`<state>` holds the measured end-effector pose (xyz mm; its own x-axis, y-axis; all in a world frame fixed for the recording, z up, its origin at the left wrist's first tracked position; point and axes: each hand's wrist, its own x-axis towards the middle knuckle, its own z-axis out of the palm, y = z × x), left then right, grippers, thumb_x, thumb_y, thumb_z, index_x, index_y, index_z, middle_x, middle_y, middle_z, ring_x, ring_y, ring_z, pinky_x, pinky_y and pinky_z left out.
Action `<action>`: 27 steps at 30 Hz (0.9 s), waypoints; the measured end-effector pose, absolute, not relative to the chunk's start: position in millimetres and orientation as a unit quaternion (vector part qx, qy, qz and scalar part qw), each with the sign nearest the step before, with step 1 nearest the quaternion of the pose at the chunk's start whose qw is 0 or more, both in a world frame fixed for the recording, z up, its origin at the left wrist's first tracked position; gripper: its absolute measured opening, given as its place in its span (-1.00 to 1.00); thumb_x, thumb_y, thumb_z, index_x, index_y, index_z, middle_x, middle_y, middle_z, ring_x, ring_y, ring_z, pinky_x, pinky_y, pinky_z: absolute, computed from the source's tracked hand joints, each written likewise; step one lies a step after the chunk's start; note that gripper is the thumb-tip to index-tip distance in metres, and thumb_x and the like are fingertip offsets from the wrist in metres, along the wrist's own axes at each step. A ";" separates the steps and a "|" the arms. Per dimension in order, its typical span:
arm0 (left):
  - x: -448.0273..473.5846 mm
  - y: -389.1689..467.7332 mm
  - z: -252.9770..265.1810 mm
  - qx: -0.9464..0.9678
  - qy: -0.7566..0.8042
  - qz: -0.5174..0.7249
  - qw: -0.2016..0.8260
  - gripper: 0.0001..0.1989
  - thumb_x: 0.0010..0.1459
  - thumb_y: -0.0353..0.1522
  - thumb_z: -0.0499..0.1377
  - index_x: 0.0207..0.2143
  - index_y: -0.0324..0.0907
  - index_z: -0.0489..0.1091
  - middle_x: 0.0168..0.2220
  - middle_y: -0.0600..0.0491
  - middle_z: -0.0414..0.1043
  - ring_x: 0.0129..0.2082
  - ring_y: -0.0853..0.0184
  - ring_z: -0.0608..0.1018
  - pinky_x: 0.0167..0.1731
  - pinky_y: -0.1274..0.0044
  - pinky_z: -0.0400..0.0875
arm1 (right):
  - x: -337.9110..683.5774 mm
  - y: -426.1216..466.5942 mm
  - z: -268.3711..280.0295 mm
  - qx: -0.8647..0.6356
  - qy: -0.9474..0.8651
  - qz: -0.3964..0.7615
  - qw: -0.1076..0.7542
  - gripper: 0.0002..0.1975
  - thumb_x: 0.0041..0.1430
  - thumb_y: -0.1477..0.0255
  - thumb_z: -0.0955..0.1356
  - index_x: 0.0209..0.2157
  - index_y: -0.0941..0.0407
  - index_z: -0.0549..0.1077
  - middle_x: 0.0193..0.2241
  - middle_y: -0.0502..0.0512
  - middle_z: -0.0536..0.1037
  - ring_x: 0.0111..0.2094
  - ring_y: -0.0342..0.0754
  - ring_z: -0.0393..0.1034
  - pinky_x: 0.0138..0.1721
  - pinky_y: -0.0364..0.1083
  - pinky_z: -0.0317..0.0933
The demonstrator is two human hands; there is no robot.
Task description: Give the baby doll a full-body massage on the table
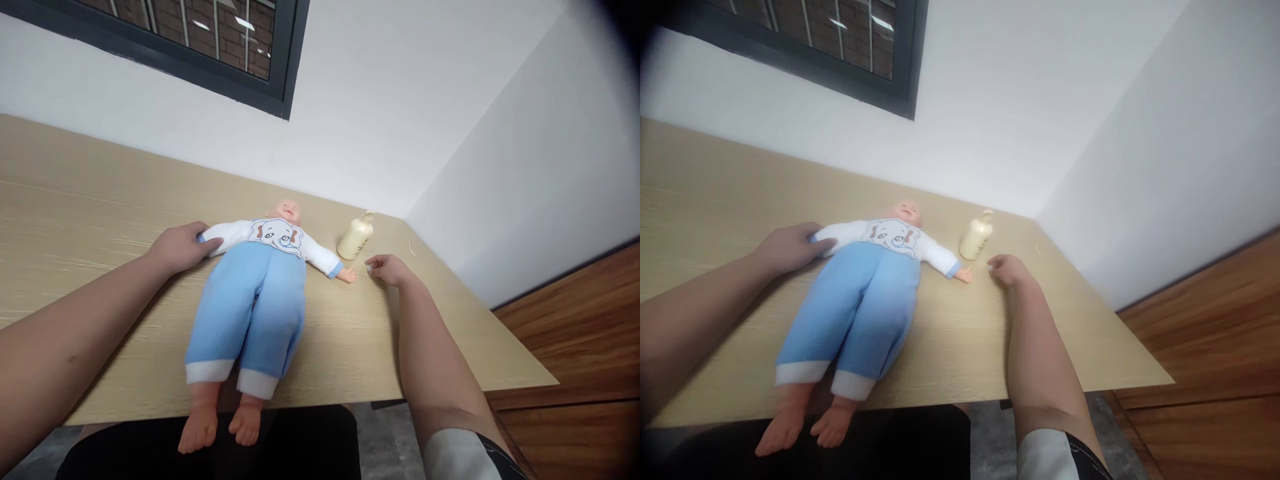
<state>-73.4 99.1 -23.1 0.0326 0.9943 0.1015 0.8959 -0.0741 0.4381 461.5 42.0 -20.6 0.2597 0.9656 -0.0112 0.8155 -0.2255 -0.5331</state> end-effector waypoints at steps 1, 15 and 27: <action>-73.0 98.5 -22.3 0.707 0.669 0.189 0.129 -0.46 0.12 0.06 0.08 -0.06 -0.13 0.45 -0.12 -0.11 0.54 -0.12 -0.04 0.54 -0.25 0.33 0.32 | 461.0 43.1 -21.5 -0.762 -0.588 0.169 0.213 -0.62 -0.19 0.46 0.53 -0.21 0.03 0.65 -0.32 0.09 0.63 -0.37 -0.02 0.46 -0.32 -0.10 0.28; -72.1 97.1 -21.5 0.707 0.671 0.186 0.126 -0.50 0.15 0.08 0.05 -0.08 -0.05 0.45 -0.10 -0.09 0.55 -0.11 -0.03 0.54 -0.20 0.30 0.37 | 462.0 55.6 -32.2 -0.769 -0.604 0.126 0.169 -0.91 -0.03 0.43 0.42 -0.42 0.08 0.60 -0.39 0.01 0.61 -0.39 -0.10 0.40 -0.36 -0.16 0.19; -75.3 100.8 -25.4 0.709 0.670 0.183 0.123 -0.50 0.17 0.08 0.04 -0.07 -0.06 0.43 -0.10 -0.07 0.54 -0.11 0.00 0.53 -0.22 0.33 0.35 | 476.2 59.1 -43.2 -0.783 -0.556 0.060 0.273 -0.84 0.11 0.36 0.33 -0.39 0.12 0.54 -0.40 0.07 0.59 -0.40 -0.07 0.40 -0.30 -0.12 0.22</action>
